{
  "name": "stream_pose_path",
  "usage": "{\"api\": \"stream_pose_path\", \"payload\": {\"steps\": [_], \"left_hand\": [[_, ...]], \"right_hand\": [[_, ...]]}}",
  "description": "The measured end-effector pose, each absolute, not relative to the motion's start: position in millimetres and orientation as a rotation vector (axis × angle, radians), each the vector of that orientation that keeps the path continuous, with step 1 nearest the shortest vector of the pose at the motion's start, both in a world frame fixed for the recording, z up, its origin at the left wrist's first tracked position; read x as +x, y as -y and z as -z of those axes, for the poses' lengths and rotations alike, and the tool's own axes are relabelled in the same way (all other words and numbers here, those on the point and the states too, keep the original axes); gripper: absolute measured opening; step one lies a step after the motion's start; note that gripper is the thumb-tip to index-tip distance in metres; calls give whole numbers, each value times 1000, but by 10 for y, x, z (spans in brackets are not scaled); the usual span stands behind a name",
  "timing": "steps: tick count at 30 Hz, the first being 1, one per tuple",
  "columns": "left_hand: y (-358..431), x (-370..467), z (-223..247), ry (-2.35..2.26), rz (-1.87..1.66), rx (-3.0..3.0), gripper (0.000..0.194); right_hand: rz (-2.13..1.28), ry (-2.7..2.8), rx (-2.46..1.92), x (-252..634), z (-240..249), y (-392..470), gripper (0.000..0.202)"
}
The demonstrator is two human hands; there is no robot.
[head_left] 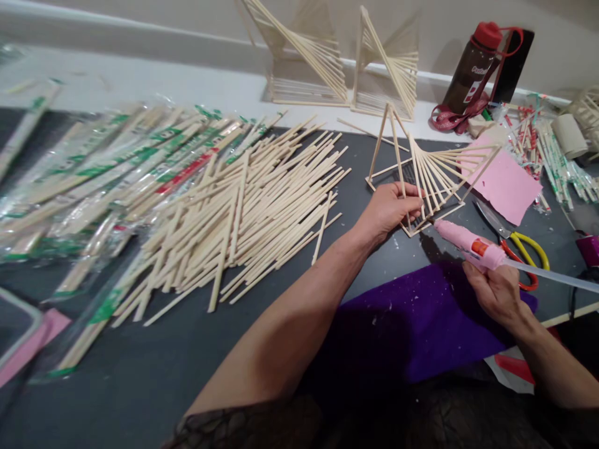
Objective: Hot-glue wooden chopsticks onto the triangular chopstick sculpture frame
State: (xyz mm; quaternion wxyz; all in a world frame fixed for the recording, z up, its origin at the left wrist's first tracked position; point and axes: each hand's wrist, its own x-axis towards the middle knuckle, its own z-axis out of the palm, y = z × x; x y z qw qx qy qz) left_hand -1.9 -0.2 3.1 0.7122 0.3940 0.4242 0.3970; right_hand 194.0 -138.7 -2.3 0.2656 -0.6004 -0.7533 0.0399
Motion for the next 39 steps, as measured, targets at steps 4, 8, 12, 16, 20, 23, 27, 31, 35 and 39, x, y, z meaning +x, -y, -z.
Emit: {"api": "stream_pose_path", "payload": {"steps": [4, 8, 12, 16, 20, 23, 27, 31, 35, 39], "left_hand": [[9, -18, -36, -938, -883, 868, 12], [8, -17, -29, -936, -885, 864, 12], [7, -17, -28, -944, -882, 869, 12], [7, -19, -31, -950, -878, 872, 12], [7, -20, -24, -948, -882, 869, 12], [7, -23, -23, -943, -885, 868, 12], [12, -29, -32, -954, -879, 871, 12], [13, -29, -23, -946, -883, 870, 11], [7, -27, -4, -935, -881, 886, 11], [4, -23, -4, -941, -882, 885, 11]], "right_hand": [[-30, 2055, -1588, 1947, 38, 1385, 28], [-44, 2035, -1625, 1956, 47, 1382, 30], [-52, 2050, -1605, 1945, 35, 1375, 30], [-81, 2075, -1587, 1930, 26, 1377, 32], [-41, 2064, -1570, 1936, 27, 1377, 30], [-39, 2064, -1587, 1933, 20, 1373, 29], [-87, 2071, -1596, 1915, 8, 1371, 30], [-62, 2059, -1605, 1923, 21, 1378, 28], [-11, 2044, -1596, 1930, 33, 1380, 29], [-24, 2060, -1562, 1919, 29, 1376, 28]]}}
